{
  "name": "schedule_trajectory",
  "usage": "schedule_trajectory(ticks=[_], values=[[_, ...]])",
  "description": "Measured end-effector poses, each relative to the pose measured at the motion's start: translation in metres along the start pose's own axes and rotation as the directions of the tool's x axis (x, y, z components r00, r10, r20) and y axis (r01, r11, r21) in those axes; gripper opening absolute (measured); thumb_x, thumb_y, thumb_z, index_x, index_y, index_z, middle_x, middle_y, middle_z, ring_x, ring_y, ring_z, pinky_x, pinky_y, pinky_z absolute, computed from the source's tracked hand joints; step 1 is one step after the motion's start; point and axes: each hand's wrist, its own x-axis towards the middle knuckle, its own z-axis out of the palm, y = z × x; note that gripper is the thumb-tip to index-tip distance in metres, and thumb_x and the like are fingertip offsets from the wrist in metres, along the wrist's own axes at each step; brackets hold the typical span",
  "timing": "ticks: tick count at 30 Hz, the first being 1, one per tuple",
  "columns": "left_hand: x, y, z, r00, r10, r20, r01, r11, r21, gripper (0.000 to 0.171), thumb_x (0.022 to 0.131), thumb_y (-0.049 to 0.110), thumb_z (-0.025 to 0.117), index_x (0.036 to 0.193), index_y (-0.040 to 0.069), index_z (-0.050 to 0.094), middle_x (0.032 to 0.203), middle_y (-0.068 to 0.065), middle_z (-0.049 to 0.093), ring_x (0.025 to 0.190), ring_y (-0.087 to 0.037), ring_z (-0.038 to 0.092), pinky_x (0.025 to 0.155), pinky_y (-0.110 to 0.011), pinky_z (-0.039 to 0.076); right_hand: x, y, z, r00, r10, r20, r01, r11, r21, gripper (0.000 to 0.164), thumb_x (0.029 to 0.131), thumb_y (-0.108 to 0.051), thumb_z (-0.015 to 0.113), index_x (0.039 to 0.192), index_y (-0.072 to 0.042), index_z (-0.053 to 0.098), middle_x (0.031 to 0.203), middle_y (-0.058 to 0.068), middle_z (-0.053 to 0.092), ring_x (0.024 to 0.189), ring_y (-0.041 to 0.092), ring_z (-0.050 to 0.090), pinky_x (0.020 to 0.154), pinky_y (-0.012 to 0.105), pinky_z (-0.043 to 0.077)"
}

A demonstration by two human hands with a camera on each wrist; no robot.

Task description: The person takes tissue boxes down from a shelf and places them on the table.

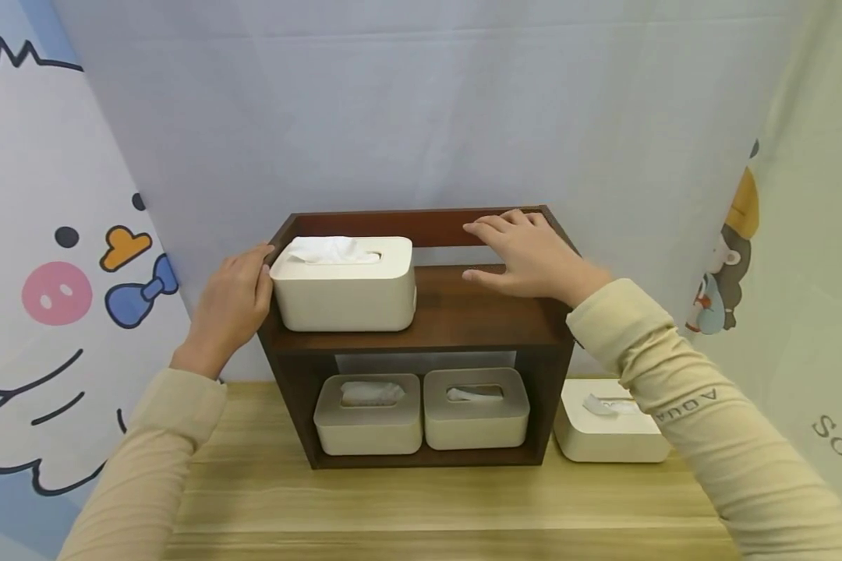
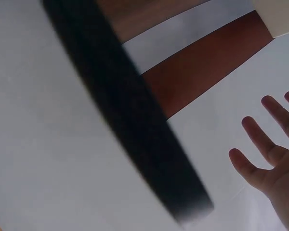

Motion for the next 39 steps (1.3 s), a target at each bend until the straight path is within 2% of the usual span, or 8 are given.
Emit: schedule_trajectory(ticks=[12, 20, 28, 34, 39], values=[[0.0, -0.002, 0.002, 1.0, 0.008, 0.001, -0.008, 1.0, 0.016, 0.037, 0.097, 0.014, 0.034, 0.126, -0.002, 0.05, 0.129, -0.021, 0.052, 0.111, -0.043, 0.049, 0.091, -0.055, 0.04, 0.028, -0.036, 0.015, 0.996, -0.033, 0.079, 0.031, 0.999, 0.034, 0.077, 0.083, -0.063, 0.047, 0.142, -0.016, 0.032, 0.143, 0.005, 0.037, 0.127, 0.032, 0.035, 0.103, 0.052, 0.028], [0.0, -0.001, 0.001, 1.0, -0.009, 0.007, 0.009, 1.0, 0.002, 0.037, 0.097, 0.014, 0.034, 0.126, -0.002, 0.05, 0.129, -0.021, 0.051, 0.112, -0.044, 0.048, 0.092, -0.056, 0.039, 0.049, -0.055, 0.021, 0.994, -0.053, 0.098, 0.048, 0.997, 0.053, 0.082, 0.081, -0.067, 0.045, 0.144, -0.016, 0.028, 0.144, 0.002, 0.034, 0.128, 0.03, 0.033, 0.103, 0.05, 0.028], [-0.001, -0.002, 0.002, 1.0, 0.006, -0.007, -0.006, 1.0, 0.011, 0.036, 0.097, 0.014, 0.034, 0.125, -0.002, 0.05, 0.129, -0.021, 0.052, 0.11, -0.043, 0.05, 0.092, -0.054, 0.04, 0.067, -0.071, 0.025, 0.989, -0.04, 0.143, 0.031, 0.998, 0.062, 0.09, 0.078, -0.071, 0.044, 0.145, -0.016, 0.023, 0.147, 0.005, 0.028, 0.132, 0.034, 0.026, 0.103, 0.052, 0.026], [-0.001, -0.001, 0.002, 1.0, 0.0, 0.0, 0.0, 1.0, 0.008, 0.036, 0.097, 0.014, 0.035, 0.126, -0.002, 0.05, 0.129, -0.021, 0.052, 0.11, -0.043, 0.05, 0.091, -0.055, 0.041, 0.077, -0.077, 0.026, 0.98, -0.004, 0.199, -0.011, 0.997, 0.075, 0.091, 0.077, -0.072, 0.044, 0.146, -0.018, 0.02, 0.15, 0.006, 0.022, 0.135, 0.035, 0.02, 0.105, 0.053, 0.024], [-0.001, -0.002, 0.002, 1.0, -0.003, -0.004, 0.003, 1.0, 0.002, 0.037, 0.097, 0.014, 0.034, 0.126, -0.002, 0.05, 0.129, -0.021, 0.051, 0.111, -0.044, 0.049, 0.092, -0.056, 0.04, 0.086, -0.078, 0.03, 0.978, 0.012, 0.21, -0.034, 0.994, 0.105, 0.093, 0.076, -0.073, 0.045, 0.146, -0.018, 0.021, 0.15, 0.006, 0.022, 0.134, 0.035, 0.021, 0.105, 0.052, 0.024]])
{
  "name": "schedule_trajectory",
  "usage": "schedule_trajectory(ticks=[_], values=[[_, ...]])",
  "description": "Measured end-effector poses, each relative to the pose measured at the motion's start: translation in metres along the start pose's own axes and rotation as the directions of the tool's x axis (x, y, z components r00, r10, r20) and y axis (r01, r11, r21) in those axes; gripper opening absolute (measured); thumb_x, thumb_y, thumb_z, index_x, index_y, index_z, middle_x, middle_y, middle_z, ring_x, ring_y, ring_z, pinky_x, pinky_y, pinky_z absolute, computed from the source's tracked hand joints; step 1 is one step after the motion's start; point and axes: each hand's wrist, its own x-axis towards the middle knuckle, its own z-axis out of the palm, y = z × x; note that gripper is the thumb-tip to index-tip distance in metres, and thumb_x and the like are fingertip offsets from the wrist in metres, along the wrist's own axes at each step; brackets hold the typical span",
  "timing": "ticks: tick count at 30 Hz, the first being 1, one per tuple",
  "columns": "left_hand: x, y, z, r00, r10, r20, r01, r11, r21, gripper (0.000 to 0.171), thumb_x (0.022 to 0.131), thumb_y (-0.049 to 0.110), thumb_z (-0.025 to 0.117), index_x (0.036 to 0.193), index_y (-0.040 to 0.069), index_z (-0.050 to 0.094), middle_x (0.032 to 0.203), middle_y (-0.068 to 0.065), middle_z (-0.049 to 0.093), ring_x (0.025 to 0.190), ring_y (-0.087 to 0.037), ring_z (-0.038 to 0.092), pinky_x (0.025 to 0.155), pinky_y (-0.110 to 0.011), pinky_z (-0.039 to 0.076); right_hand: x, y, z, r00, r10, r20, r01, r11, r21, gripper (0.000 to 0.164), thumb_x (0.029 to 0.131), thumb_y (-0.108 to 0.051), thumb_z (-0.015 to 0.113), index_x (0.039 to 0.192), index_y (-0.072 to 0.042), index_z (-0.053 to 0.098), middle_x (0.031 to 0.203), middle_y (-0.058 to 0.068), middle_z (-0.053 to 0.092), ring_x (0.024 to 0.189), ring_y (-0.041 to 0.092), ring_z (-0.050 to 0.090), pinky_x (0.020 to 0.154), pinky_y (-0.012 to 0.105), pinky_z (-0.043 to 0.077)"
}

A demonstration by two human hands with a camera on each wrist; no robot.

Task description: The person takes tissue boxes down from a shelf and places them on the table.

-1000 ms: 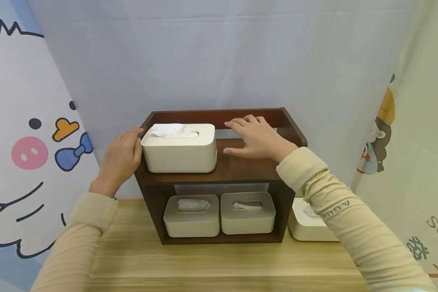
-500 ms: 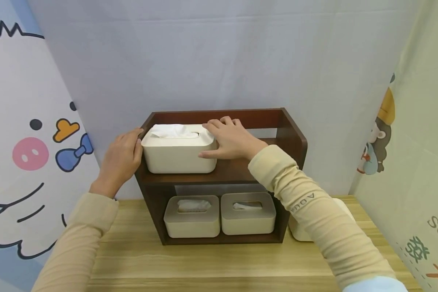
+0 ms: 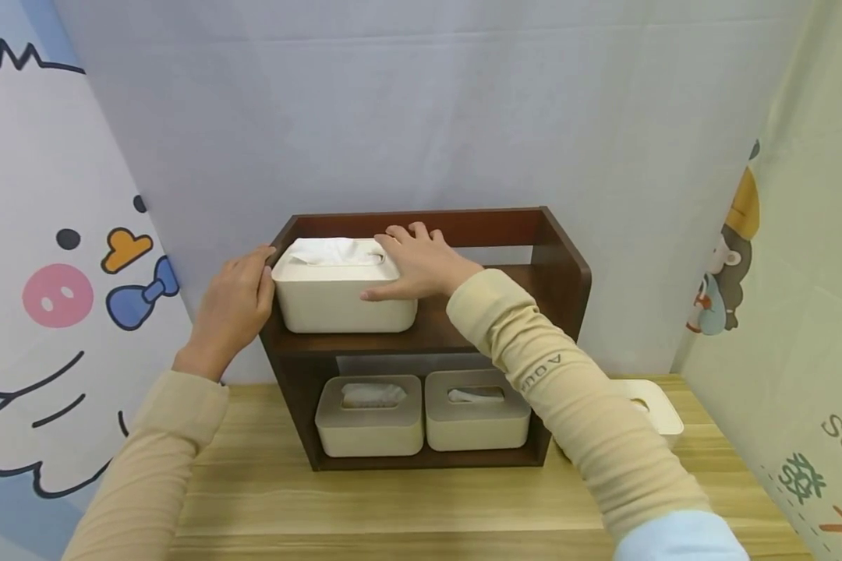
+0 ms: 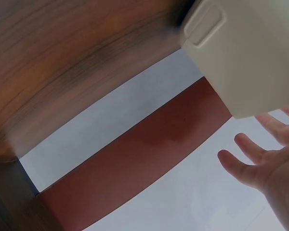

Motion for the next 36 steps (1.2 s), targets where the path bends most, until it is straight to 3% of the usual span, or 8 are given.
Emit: schedule_trajectory(ticks=[20, 36], values=[[0.0, 0.0, 0.0, 1.0, 0.0, 0.006, 0.0, 1.0, -0.007, 0.037, 0.097, 0.015, 0.034, 0.126, -0.002, 0.05, 0.13, -0.021, 0.051, 0.111, -0.043, 0.049, 0.093, -0.055, 0.04, 0.018, -0.006, 0.006, 0.996, 0.023, 0.081, -0.031, 0.995, 0.093, 0.097, 0.072, -0.074, 0.05, 0.146, -0.018, 0.022, 0.149, 0.006, 0.023, 0.133, 0.033, 0.022, 0.107, 0.056, 0.019], [0.0, 0.0, 0.0, 1.0, -0.009, -0.001, 0.009, 1.0, -0.014, 0.037, 0.097, 0.014, 0.034, 0.126, -0.001, 0.05, 0.13, -0.02, 0.051, 0.111, -0.043, 0.049, 0.092, -0.056, 0.039, 0.028, -0.008, 0.009, 0.993, 0.017, 0.114, -0.038, 0.983, 0.181, 0.101, 0.07, -0.07, 0.056, 0.148, -0.021, 0.015, 0.154, 0.006, 0.012, 0.139, 0.034, 0.011, 0.111, 0.054, 0.016]])
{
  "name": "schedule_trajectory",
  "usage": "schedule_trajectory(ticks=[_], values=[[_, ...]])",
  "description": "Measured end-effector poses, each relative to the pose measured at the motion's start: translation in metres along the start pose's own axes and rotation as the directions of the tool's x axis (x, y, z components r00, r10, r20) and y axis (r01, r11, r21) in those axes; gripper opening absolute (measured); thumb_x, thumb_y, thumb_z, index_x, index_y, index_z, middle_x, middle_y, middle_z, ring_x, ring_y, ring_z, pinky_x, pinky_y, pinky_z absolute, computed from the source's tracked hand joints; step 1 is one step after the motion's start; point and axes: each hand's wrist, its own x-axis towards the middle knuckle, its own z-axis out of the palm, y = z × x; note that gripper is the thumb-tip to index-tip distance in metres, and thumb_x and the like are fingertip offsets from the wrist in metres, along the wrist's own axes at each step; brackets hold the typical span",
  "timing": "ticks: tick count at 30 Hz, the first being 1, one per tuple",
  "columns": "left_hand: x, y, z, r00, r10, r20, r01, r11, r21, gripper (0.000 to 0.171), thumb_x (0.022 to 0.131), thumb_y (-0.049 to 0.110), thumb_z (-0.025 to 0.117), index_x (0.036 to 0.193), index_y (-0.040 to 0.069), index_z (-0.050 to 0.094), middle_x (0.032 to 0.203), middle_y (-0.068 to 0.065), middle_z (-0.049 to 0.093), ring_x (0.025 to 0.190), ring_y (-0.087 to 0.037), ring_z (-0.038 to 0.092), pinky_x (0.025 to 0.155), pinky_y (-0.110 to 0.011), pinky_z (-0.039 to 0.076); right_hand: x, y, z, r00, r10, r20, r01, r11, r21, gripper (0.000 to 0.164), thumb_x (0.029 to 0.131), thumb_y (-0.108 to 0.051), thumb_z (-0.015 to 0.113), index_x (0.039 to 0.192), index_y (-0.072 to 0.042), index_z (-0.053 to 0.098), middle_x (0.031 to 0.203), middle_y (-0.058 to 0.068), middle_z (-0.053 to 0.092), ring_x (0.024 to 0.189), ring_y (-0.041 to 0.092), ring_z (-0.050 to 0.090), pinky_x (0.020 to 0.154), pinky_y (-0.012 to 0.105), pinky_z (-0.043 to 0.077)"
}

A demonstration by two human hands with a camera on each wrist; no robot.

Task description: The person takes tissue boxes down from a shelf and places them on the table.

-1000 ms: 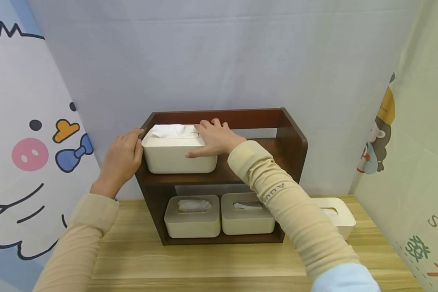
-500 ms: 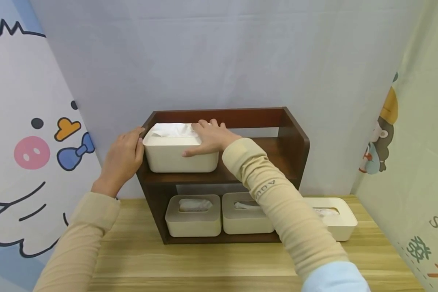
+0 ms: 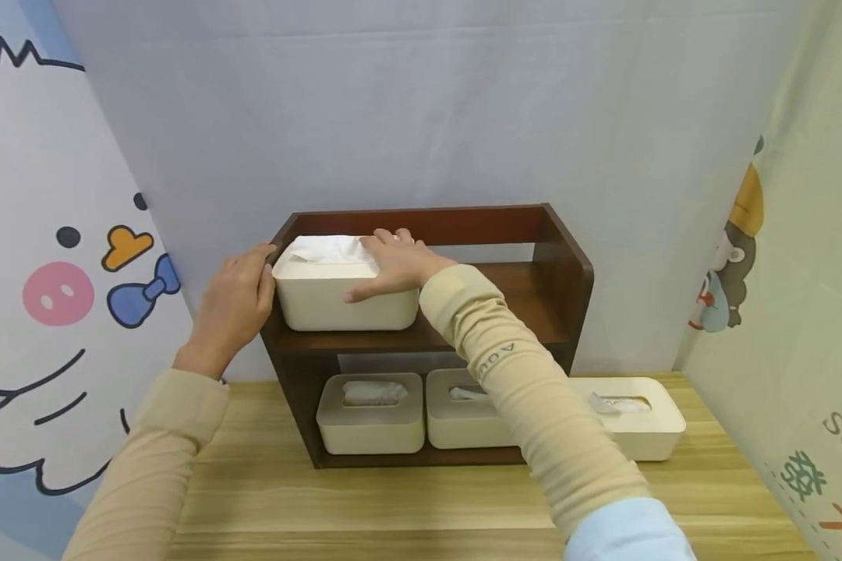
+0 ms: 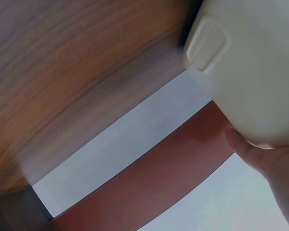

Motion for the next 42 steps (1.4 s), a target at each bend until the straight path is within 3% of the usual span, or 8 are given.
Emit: schedule_trajectory(ticks=[6, 14, 28, 42], values=[[0.001, -0.0001, 0.0007, 1.0, -0.001, 0.004, 0.001, 1.0, 0.001, 0.037, 0.097, 0.015, 0.034, 0.127, -0.001, 0.05, 0.131, -0.02, 0.051, 0.112, -0.043, 0.049, 0.092, -0.056, 0.039, -0.0001, -0.0005, -0.0012, 0.999, 0.02, 0.05, -0.021, 0.999, 0.033, 0.102, 0.071, -0.069, 0.056, 0.149, -0.023, 0.008, 0.155, 0.009, -0.002, 0.141, 0.037, -0.004, 0.113, 0.054, 0.01], [0.0005, -0.0005, 0.0026, 1.0, 0.001, 0.0, -0.001, 1.0, 0.01, 0.036, 0.097, 0.014, 0.035, 0.126, -0.001, 0.05, 0.129, -0.02, 0.052, 0.11, -0.043, 0.05, 0.09, -0.057, 0.04, 0.0009, 0.0017, 0.0005, 1.0, -0.023, 0.001, 0.023, 1.0, 0.007, 0.1, 0.07, -0.066, 0.059, 0.148, -0.02, 0.016, 0.148, 0.008, 0.019, 0.132, 0.035, 0.02, 0.107, 0.051, 0.024], [0.0012, -0.0021, 0.0042, 1.0, 0.012, -0.003, -0.012, 1.0, 0.005, 0.037, 0.097, 0.014, 0.034, 0.126, -0.001, 0.05, 0.129, -0.021, 0.052, 0.11, -0.044, 0.05, 0.092, -0.056, 0.04, -0.0005, 0.0028, 0.0013, 0.999, -0.035, -0.03, 0.036, 0.999, 0.037, 0.098, 0.069, -0.067, 0.06, 0.146, -0.02, 0.022, 0.139, 0.007, 0.03, 0.115, 0.03, 0.029, 0.095, 0.048, 0.032], [0.0018, 0.0007, 0.004, 1.0, 0.012, -0.011, -0.011, 1.0, 0.005, 0.036, 0.096, 0.013, 0.036, 0.125, -0.003, 0.05, 0.127, -0.022, 0.053, 0.109, -0.043, 0.05, 0.094, -0.054, 0.039, -0.0051, 0.007, 0.0025, 0.997, -0.024, -0.078, 0.025, 1.0, 0.009, 0.096, 0.067, -0.07, 0.059, 0.144, -0.022, 0.027, 0.135, 0.004, 0.037, 0.111, 0.026, 0.033, 0.091, 0.042, 0.035]])
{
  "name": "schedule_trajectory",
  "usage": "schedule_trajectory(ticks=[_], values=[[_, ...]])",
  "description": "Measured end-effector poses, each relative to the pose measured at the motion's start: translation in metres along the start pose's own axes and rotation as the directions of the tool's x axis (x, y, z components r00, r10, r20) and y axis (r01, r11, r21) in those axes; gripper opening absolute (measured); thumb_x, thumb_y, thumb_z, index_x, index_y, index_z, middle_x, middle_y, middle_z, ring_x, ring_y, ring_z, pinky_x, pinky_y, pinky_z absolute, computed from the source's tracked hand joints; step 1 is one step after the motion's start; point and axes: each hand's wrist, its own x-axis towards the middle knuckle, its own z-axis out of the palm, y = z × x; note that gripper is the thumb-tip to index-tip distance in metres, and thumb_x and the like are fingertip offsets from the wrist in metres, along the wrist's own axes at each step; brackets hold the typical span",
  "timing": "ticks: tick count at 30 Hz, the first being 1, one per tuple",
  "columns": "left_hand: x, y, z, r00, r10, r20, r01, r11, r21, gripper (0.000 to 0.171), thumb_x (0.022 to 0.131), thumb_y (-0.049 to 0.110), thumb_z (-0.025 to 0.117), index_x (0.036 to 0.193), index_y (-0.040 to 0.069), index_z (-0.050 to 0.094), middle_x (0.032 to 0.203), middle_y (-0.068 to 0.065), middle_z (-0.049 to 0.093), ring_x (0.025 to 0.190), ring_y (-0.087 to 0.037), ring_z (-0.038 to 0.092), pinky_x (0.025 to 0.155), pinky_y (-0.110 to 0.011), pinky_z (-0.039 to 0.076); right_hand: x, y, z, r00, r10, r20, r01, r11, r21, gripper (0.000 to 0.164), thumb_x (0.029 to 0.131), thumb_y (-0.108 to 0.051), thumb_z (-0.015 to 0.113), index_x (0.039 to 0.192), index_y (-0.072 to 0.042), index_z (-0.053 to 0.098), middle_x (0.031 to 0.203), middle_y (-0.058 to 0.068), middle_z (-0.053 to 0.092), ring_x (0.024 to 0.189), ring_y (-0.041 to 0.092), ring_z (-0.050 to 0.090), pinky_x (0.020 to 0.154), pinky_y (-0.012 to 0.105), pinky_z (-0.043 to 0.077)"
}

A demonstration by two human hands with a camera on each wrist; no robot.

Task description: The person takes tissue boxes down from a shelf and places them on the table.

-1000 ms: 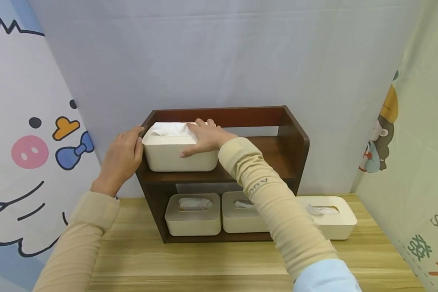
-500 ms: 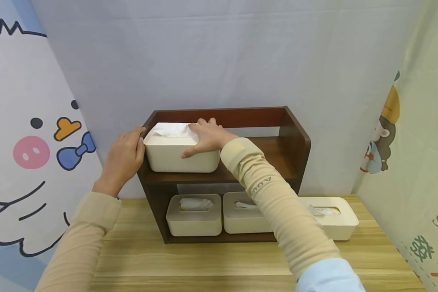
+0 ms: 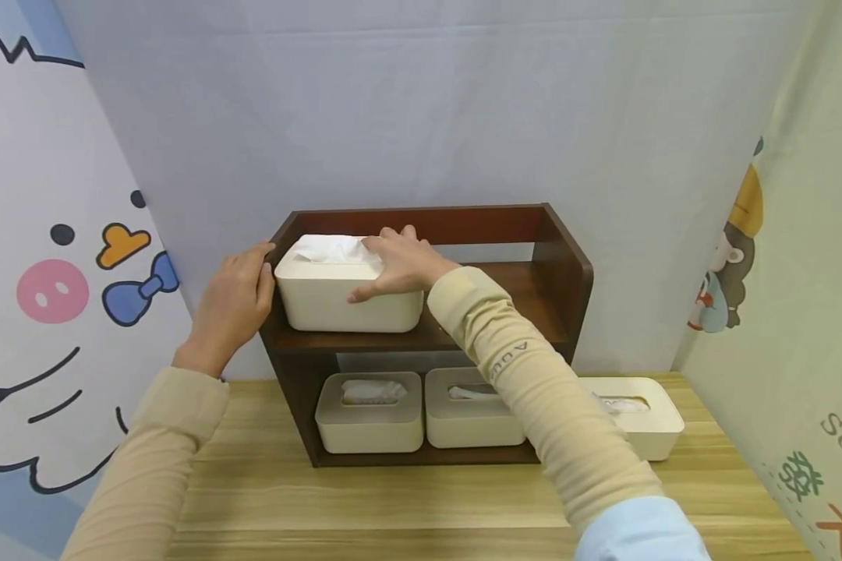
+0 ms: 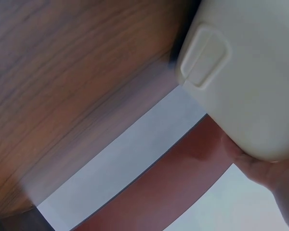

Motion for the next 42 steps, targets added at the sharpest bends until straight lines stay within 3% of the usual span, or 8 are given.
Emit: schedule_trajectory(ticks=[8, 16, 26, 42], values=[[0.001, 0.0, 0.001, 1.0, -0.001, -0.002, 0.001, 1.0, -0.005, 0.036, 0.096, 0.013, 0.035, 0.125, -0.003, 0.05, 0.126, -0.023, 0.053, 0.109, -0.044, 0.05, 0.093, -0.054, 0.04, -0.004, 0.007, -0.002, 0.999, -0.008, -0.039, 0.008, 1.0, -0.01, 0.095, 0.067, -0.069, 0.06, 0.143, -0.021, 0.03, 0.131, 0.004, 0.04, 0.106, 0.024, 0.034, 0.086, 0.038, 0.036], [0.002, 0.001, 0.001, 1.0, -0.003, 0.001, 0.003, 1.0, -0.01, 0.036, 0.096, 0.013, 0.035, 0.125, -0.003, 0.049, 0.127, -0.023, 0.053, 0.109, -0.044, 0.05, 0.095, -0.054, 0.039, -0.009, 0.017, -0.011, 0.999, 0.011, -0.052, -0.011, 1.0, 0.005, 0.096, 0.067, -0.069, 0.06, 0.144, -0.022, 0.028, 0.136, 0.003, 0.037, 0.115, 0.027, 0.032, 0.093, 0.042, 0.035], [0.004, 0.003, 0.002, 1.0, -0.004, 0.003, 0.004, 1.0, -0.01, 0.036, 0.096, 0.014, 0.035, 0.125, -0.003, 0.049, 0.126, -0.023, 0.053, 0.105, -0.044, 0.051, 0.091, -0.056, 0.041, -0.021, 0.037, -0.034, 0.997, 0.04, -0.069, -0.042, 0.999, -0.029, 0.095, 0.066, -0.069, 0.06, 0.143, -0.02, 0.031, 0.14, 0.005, 0.037, 0.121, 0.032, 0.031, 0.095, 0.046, 0.035], [0.002, -0.001, 0.001, 1.0, 0.005, -0.002, -0.005, 1.0, -0.001, 0.036, 0.096, 0.014, 0.036, 0.126, -0.001, 0.049, 0.129, -0.021, 0.052, 0.106, -0.044, 0.05, 0.09, -0.055, 0.041, -0.044, 0.067, -0.076, 0.992, 0.062, -0.106, -0.058, 0.998, 0.039, 0.092, 0.068, -0.06, 0.066, 0.141, -0.013, 0.035, 0.143, 0.006, 0.038, 0.118, 0.031, 0.032, 0.098, 0.042, 0.03]])
